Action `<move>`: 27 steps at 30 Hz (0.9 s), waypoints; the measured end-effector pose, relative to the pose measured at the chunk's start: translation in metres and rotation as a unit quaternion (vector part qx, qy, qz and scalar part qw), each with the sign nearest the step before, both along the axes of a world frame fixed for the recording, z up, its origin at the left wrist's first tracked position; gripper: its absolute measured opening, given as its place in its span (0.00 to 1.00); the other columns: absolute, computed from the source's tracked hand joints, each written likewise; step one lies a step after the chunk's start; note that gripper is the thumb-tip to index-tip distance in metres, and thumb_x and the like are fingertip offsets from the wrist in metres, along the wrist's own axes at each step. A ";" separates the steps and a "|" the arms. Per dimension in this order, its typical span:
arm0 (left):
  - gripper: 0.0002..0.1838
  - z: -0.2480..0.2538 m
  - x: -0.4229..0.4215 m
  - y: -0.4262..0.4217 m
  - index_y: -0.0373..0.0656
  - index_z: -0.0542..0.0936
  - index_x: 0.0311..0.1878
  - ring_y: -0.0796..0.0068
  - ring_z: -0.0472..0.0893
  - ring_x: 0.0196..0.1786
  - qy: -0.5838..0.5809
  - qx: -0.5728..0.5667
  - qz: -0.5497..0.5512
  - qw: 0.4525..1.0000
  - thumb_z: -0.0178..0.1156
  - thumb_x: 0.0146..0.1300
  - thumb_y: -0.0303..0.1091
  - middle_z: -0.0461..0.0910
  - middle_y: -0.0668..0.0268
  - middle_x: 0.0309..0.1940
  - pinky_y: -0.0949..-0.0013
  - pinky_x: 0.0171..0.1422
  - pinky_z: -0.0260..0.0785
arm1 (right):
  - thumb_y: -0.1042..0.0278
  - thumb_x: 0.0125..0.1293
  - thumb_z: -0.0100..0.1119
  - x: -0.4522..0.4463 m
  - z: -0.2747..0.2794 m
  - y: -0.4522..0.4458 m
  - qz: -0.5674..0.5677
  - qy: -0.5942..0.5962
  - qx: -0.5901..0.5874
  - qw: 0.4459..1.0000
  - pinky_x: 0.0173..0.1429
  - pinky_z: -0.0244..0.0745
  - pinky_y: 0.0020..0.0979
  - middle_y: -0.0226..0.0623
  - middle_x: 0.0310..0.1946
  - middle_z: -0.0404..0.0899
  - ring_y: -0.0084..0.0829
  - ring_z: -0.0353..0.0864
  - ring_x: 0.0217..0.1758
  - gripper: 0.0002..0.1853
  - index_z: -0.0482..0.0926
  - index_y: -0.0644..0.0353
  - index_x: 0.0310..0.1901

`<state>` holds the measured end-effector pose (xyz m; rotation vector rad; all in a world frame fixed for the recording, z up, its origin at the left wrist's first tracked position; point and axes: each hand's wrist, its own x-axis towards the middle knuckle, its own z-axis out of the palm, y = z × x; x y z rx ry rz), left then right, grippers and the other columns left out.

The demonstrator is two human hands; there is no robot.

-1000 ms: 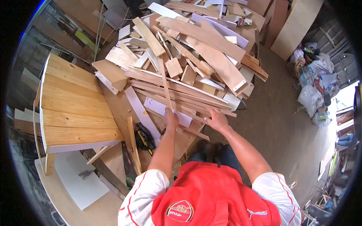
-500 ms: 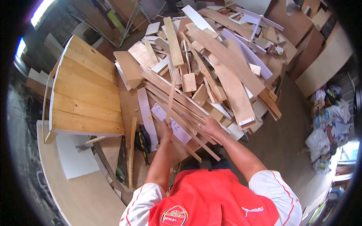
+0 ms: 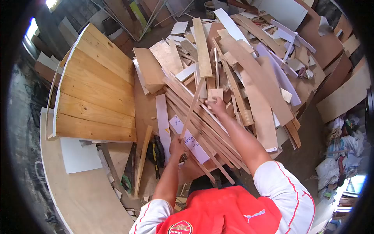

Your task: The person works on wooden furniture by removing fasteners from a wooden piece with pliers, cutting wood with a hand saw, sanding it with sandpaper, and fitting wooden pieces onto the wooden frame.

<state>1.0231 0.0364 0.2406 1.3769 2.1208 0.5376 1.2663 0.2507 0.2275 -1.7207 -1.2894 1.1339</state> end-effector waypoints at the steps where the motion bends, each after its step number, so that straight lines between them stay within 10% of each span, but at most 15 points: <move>1: 0.17 0.005 0.000 0.002 0.46 0.82 0.57 0.47 0.86 0.44 -0.002 -0.008 -0.002 1.000 0.66 0.69 0.40 0.87 0.53 0.39 0.51 0.47 0.77 | 0.49 0.60 0.76 -0.007 -0.010 0.022 -0.036 0.068 -0.022 0.997 0.48 0.82 0.36 0.41 0.41 0.85 0.33 0.85 0.43 0.39 0.74 0.64 0.66; 6: 0.16 0.003 -0.011 0.002 0.42 0.83 0.51 0.47 0.83 0.36 -0.057 0.015 -0.006 0.998 0.66 0.69 0.44 0.83 0.51 0.32 0.51 0.42 0.73 | 0.54 0.64 0.72 -0.039 -0.008 0.121 -0.232 0.309 -0.098 0.917 0.38 0.79 0.35 0.37 0.44 0.78 0.30 0.79 0.38 0.40 0.66 0.59 0.73; 13: 0.17 0.006 -0.019 0.002 0.45 0.83 0.53 0.47 0.83 0.35 -0.116 0.026 0.001 0.993 0.65 0.70 0.47 0.82 0.52 0.30 0.52 0.40 0.74 | 0.52 0.67 0.69 -0.034 -0.036 0.208 -0.233 0.403 -0.169 0.869 0.30 0.75 0.38 0.31 0.30 0.76 0.30 0.75 0.27 0.16 0.79 0.53 0.47; 18: 0.18 -0.003 -0.026 0.002 0.48 0.83 0.56 0.50 0.85 0.38 -0.071 0.016 -0.020 0.997 0.65 0.69 0.45 0.85 0.52 0.35 0.53 0.43 0.76 | 0.66 0.74 0.60 -0.035 -0.046 0.205 -0.289 0.442 -0.109 0.842 0.33 0.82 0.48 0.43 0.36 0.82 0.37 0.83 0.31 0.09 0.79 0.60 0.49; 23: 0.21 -0.031 -0.032 0.001 0.47 0.82 0.60 0.49 0.87 0.43 -0.083 0.033 -0.003 0.996 0.66 0.68 0.44 0.87 0.54 0.40 0.52 0.46 0.78 | 0.74 0.74 0.54 -0.003 -0.037 0.032 -0.144 0.277 -0.092 0.946 0.32 0.83 0.38 0.43 0.40 0.82 0.34 0.82 0.28 0.15 0.76 0.65 0.59; 27: 0.24 -0.032 -0.038 0.004 0.45 0.80 0.64 0.48 0.87 0.44 -0.096 0.030 -0.030 0.994 0.66 0.68 0.45 0.87 0.52 0.42 0.51 0.47 0.78 | 0.58 0.70 0.58 0.038 -0.069 -0.122 -0.070 -0.101 -0.032 0.992 0.66 0.73 0.47 0.55 0.63 0.79 0.53 0.79 0.65 0.32 0.67 0.59 0.73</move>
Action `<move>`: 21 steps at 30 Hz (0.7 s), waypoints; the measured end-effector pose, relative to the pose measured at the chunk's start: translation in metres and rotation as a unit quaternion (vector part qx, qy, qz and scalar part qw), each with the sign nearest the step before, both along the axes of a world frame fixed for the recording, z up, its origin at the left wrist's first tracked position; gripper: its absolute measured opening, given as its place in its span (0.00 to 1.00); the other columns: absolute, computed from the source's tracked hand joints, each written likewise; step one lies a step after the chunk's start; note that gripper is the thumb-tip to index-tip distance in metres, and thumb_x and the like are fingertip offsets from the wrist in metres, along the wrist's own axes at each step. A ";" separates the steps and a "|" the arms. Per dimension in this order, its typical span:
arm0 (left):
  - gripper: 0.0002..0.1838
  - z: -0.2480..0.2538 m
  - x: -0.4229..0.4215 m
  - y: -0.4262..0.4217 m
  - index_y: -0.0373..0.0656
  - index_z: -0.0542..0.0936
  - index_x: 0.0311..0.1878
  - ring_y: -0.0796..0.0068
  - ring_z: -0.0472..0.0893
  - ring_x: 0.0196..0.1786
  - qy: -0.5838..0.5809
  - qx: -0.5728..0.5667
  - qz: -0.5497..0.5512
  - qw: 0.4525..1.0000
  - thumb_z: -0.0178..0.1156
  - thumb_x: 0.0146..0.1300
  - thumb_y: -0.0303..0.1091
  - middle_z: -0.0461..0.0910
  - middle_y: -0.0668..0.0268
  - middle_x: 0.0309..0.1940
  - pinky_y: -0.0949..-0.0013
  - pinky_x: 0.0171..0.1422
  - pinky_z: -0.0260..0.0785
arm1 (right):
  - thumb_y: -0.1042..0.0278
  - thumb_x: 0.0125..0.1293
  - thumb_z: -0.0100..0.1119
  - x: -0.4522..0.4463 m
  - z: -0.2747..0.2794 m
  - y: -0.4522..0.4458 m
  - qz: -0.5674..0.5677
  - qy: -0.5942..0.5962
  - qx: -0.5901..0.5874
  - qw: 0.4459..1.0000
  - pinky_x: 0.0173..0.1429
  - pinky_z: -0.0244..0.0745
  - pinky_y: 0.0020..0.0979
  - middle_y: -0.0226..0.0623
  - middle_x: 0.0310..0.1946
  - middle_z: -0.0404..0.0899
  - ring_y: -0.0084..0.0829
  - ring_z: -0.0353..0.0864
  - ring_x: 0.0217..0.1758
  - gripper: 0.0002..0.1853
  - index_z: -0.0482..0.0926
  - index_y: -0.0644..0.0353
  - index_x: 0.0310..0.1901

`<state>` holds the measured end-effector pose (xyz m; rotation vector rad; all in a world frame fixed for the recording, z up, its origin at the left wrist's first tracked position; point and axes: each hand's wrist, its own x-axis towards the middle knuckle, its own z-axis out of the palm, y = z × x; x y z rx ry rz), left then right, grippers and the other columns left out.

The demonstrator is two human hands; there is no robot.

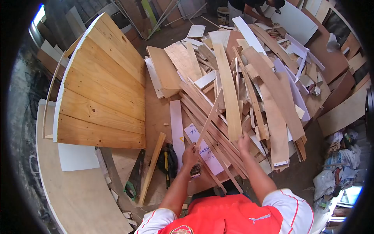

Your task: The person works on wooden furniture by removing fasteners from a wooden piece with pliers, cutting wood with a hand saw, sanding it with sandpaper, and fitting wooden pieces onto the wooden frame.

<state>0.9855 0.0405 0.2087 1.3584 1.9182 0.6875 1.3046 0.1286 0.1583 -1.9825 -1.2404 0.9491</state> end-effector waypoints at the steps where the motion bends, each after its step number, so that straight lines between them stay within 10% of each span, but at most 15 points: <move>1: 0.24 0.004 0.000 0.002 0.45 0.79 0.64 0.48 0.86 0.45 0.011 0.001 -0.010 1.000 0.66 0.68 0.45 0.87 0.52 0.42 0.51 0.48 0.78 | 0.56 0.68 0.62 -0.003 0.021 -0.012 -0.002 -0.026 -0.027 0.999 0.67 0.72 0.48 0.56 0.64 0.77 0.54 0.78 0.65 0.35 0.65 0.59 0.74; 6: 0.26 0.014 0.003 0.004 0.45 0.78 0.65 0.47 0.86 0.48 -0.005 0.004 -0.041 0.999 0.66 0.68 0.44 0.87 0.50 0.44 0.49 0.51 0.77 | 0.46 0.55 0.75 -0.064 0.136 -0.038 0.039 -0.128 -0.103 0.986 0.69 0.72 0.53 0.64 0.68 0.68 0.60 0.72 0.70 0.56 0.51 0.55 0.79; 11: 0.26 0.003 0.005 -0.005 0.42 0.79 0.64 0.45 0.84 0.51 0.023 0.026 -0.043 0.999 0.68 0.66 0.43 0.84 0.48 0.48 0.49 0.53 0.76 | 0.54 0.53 0.76 -0.084 0.116 -0.023 0.018 -0.192 -0.116 0.974 0.60 0.78 0.51 0.64 0.66 0.68 0.58 0.77 0.64 0.59 0.46 0.53 0.80; 14: 0.26 0.022 -0.002 -0.013 0.39 0.80 0.62 0.44 0.83 0.52 0.140 0.136 -0.034 0.980 0.69 0.65 0.42 0.83 0.48 0.49 0.50 0.56 0.76 | 0.57 0.54 0.74 -0.060 0.069 -0.020 0.036 0.161 -0.060 0.985 0.47 0.82 0.42 0.55 0.58 0.72 0.45 0.81 0.52 0.53 0.52 0.56 0.78; 16: 0.25 0.048 -0.002 -0.019 0.38 0.80 0.61 0.46 0.83 0.51 0.138 0.176 -0.002 0.975 0.70 0.64 0.40 0.84 0.48 0.49 0.52 0.57 0.76 | 0.56 0.56 0.72 -0.040 0.074 -0.033 0.060 0.515 -0.069 0.852 0.39 0.80 0.34 0.48 0.52 0.72 0.36 0.79 0.44 0.48 0.57 0.59 0.74; 18: 0.24 0.060 0.002 -0.028 0.37 0.80 0.60 0.49 0.84 0.51 0.068 0.190 0.032 0.979 0.70 0.64 0.39 0.84 0.48 0.48 0.55 0.57 0.77 | 0.53 0.57 0.70 -0.019 0.116 -0.067 0.066 0.802 -0.133 0.578 0.35 0.76 0.28 0.42 0.47 0.71 0.28 0.74 0.37 0.43 0.62 0.64 0.69; 21: 0.24 0.080 0.025 -0.043 0.33 0.79 0.62 0.62 0.86 0.48 -0.139 0.158 0.078 0.974 0.68 0.67 0.37 0.86 0.53 0.47 0.63 0.54 0.78 | 0.47 0.58 0.69 -0.009 0.153 -0.124 0.096 0.844 -0.134 0.510 0.35 0.76 0.29 0.43 0.47 0.70 0.30 0.72 0.37 0.41 0.64 0.68 0.63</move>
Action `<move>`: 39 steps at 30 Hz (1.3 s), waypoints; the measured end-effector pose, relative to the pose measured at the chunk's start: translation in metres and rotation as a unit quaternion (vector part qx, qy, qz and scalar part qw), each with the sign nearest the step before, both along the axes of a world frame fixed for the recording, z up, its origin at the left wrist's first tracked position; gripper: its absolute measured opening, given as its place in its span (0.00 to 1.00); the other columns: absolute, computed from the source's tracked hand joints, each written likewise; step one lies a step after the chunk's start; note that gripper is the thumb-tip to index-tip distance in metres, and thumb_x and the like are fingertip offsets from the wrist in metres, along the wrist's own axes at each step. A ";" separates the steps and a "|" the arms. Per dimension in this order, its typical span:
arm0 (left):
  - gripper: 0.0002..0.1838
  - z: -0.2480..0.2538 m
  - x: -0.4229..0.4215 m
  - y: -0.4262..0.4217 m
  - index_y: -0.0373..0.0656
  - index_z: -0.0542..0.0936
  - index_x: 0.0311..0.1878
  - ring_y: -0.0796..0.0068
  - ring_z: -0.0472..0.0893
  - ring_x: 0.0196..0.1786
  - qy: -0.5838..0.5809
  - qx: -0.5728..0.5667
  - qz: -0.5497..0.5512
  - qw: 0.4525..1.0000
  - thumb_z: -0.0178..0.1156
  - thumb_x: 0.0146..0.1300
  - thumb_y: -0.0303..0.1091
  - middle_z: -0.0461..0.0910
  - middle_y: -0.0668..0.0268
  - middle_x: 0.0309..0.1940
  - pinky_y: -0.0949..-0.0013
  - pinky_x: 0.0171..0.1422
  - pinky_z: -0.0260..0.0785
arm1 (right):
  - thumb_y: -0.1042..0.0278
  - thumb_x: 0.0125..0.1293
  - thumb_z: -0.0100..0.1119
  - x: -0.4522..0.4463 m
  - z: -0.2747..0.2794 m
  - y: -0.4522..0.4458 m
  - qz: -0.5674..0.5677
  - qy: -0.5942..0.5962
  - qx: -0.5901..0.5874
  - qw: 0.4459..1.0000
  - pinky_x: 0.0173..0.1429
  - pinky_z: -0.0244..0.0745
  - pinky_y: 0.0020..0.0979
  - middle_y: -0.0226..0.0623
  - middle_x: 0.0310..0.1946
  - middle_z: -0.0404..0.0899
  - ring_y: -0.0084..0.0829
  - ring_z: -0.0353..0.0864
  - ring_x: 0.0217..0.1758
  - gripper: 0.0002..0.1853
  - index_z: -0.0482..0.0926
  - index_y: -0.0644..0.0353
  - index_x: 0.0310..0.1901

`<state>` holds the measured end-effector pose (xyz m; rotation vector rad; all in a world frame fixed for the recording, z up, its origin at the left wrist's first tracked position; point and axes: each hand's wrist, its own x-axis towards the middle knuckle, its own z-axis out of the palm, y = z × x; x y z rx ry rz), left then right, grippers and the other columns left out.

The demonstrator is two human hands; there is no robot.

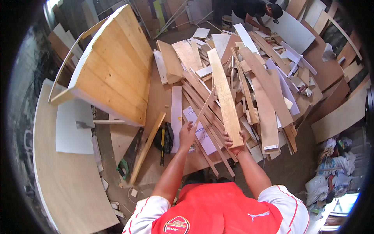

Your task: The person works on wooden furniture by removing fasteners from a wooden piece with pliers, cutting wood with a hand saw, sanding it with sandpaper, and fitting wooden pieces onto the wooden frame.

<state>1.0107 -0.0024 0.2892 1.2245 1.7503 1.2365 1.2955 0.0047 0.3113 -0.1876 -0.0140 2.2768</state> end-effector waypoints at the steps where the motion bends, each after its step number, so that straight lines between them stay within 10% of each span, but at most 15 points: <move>1: 0.25 0.002 0.012 -0.005 0.33 0.78 0.63 0.63 0.86 0.47 -0.062 0.001 -0.001 0.998 0.67 0.69 0.38 0.86 0.54 0.47 0.64 0.53 0.78 | 0.47 0.58 0.69 0.005 0.003 -0.017 0.011 0.021 -0.001 1.000 0.35 0.76 0.29 0.43 0.47 0.70 0.30 0.72 0.37 0.41 0.63 0.68 0.63; 10: 0.28 0.043 0.089 -0.095 0.39 0.75 0.64 0.76 0.85 0.42 -0.447 -0.035 0.044 0.893 0.60 0.75 0.54 0.84 0.67 0.47 0.70 0.44 0.76 | 0.49 0.54 0.68 0.054 0.016 -0.139 0.245 0.008 0.015 0.969 0.36 0.78 0.38 0.52 0.49 0.72 0.41 0.78 0.40 0.46 0.63 0.67 0.70; 17: 0.27 0.021 0.113 -0.197 0.38 0.75 0.61 0.70 0.85 0.47 -0.476 -0.030 0.121 0.871 0.62 0.74 0.52 0.83 0.64 0.50 0.62 0.49 0.80 | 0.57 0.48 0.71 0.127 -0.026 -0.202 0.422 -0.023 0.011 0.906 0.44 0.86 0.47 0.61 0.50 0.76 0.50 0.85 0.42 0.50 0.61 0.70 0.72; 20: 0.25 0.021 0.129 -0.238 0.41 0.77 0.59 0.76 0.83 0.45 -0.484 0.017 0.193 0.853 0.65 0.72 0.52 0.83 0.69 0.47 0.66 0.48 0.78 | 0.63 0.50 0.69 0.126 0.034 -0.212 0.439 -0.214 0.089 0.868 0.49 0.85 0.41 0.54 0.50 0.83 0.44 0.87 0.48 0.40 0.71 0.69 0.67; 27: 0.22 -0.017 0.085 -0.305 0.43 0.78 0.59 0.79 0.81 0.47 -0.472 0.123 0.321 0.812 0.69 0.71 0.45 0.83 0.70 0.47 0.69 0.50 0.76 | 0.62 0.53 0.75 0.052 -0.006 -0.216 0.345 -0.501 0.479 0.633 0.66 0.74 0.32 0.39 0.60 0.80 0.30 0.78 0.64 0.41 0.72 0.67 0.69; 34: 0.23 -0.010 0.012 -0.390 0.42 0.77 0.62 0.78 0.82 0.47 -0.418 0.103 0.441 0.788 0.68 0.72 0.45 0.84 0.68 0.48 0.69 0.48 0.76 | 0.52 0.45 0.81 -0.113 0.094 -0.336 0.204 -0.637 0.705 0.237 0.63 0.77 0.47 0.51 0.58 0.74 0.54 0.77 0.62 0.53 0.66 0.47 0.75; 39: 0.20 0.005 -0.065 -0.471 0.40 0.76 0.59 0.73 0.85 0.42 -0.415 0.000 0.356 0.837 0.63 0.74 0.43 0.84 0.64 0.47 0.67 0.42 0.80 | 0.55 0.47 0.77 -0.182 0.038 -0.392 0.154 -0.635 0.702 0.282 0.56 0.80 0.49 0.48 0.52 0.77 0.55 0.81 0.56 0.48 0.69 0.30 0.75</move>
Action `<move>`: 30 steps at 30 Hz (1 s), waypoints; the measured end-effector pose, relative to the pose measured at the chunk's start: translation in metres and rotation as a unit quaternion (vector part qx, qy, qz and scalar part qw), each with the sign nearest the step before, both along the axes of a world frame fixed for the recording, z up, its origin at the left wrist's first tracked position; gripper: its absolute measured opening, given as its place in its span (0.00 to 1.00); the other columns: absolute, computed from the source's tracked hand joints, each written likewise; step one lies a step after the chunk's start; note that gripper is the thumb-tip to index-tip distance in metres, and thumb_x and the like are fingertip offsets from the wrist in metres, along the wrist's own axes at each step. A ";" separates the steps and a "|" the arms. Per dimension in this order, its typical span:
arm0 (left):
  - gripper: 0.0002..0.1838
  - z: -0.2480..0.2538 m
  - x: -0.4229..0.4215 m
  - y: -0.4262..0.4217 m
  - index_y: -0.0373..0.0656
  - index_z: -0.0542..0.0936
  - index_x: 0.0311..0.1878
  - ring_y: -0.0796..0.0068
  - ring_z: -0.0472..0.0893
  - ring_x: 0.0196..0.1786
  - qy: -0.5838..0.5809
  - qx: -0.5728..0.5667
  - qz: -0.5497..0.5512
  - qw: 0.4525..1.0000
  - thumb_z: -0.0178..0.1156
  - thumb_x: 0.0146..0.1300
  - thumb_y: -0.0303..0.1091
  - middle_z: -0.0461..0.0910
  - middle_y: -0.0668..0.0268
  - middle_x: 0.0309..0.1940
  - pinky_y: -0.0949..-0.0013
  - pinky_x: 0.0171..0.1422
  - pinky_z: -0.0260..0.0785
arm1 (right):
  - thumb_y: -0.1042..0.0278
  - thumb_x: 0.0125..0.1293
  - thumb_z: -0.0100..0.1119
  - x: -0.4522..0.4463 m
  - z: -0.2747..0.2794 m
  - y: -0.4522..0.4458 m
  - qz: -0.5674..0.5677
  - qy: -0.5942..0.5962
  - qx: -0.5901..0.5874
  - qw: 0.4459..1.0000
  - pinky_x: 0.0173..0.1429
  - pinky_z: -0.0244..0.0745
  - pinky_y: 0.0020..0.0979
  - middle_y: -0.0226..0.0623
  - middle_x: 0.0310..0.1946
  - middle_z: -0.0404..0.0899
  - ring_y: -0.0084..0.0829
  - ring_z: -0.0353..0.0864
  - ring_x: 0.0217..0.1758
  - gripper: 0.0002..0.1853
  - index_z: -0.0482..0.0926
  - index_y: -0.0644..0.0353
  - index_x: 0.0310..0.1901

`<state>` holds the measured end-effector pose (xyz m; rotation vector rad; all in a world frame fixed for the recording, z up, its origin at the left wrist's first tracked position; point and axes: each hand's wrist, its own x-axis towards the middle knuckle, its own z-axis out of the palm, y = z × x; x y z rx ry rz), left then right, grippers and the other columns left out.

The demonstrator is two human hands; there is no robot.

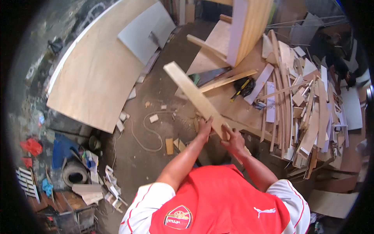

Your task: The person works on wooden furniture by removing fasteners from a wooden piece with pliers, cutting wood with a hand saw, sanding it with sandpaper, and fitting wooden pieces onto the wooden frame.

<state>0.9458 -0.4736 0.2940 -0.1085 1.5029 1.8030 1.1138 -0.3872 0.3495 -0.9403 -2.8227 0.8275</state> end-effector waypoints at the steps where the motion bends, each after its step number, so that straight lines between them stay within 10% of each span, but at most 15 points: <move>1: 0.19 0.003 -0.012 -0.016 0.39 0.76 0.59 0.71 0.86 0.42 0.007 -0.017 -0.033 0.999 0.62 0.75 0.43 0.84 0.63 0.47 0.67 0.41 0.80 | 0.54 0.48 0.77 -0.013 -0.008 -0.009 -0.005 0.016 0.001 1.000 0.55 0.80 0.49 0.49 0.52 0.77 0.55 0.81 0.55 0.48 0.69 0.30 0.75; 12: 0.12 -0.019 -0.113 -0.094 0.41 0.79 0.55 0.74 0.87 0.38 0.012 0.030 -0.096 0.995 0.59 0.77 0.37 0.87 0.64 0.38 0.67 0.39 0.80 | 0.42 0.50 0.78 -0.160 -0.008 -0.087 -0.058 0.024 -0.052 0.997 0.56 0.79 0.48 0.51 0.55 0.75 0.53 0.82 0.56 0.51 0.65 0.34 0.78; 30: 0.13 -0.069 -0.467 -0.021 0.35 0.80 0.55 0.81 0.83 0.39 0.141 0.018 -0.171 0.975 0.60 0.76 0.35 0.86 0.67 0.37 0.72 0.44 0.77 | 0.55 0.55 0.74 -0.489 -0.064 -0.038 -0.083 0.080 -0.083 0.990 0.60 0.78 0.51 0.60 0.56 0.70 0.60 0.79 0.56 0.52 0.58 0.47 0.80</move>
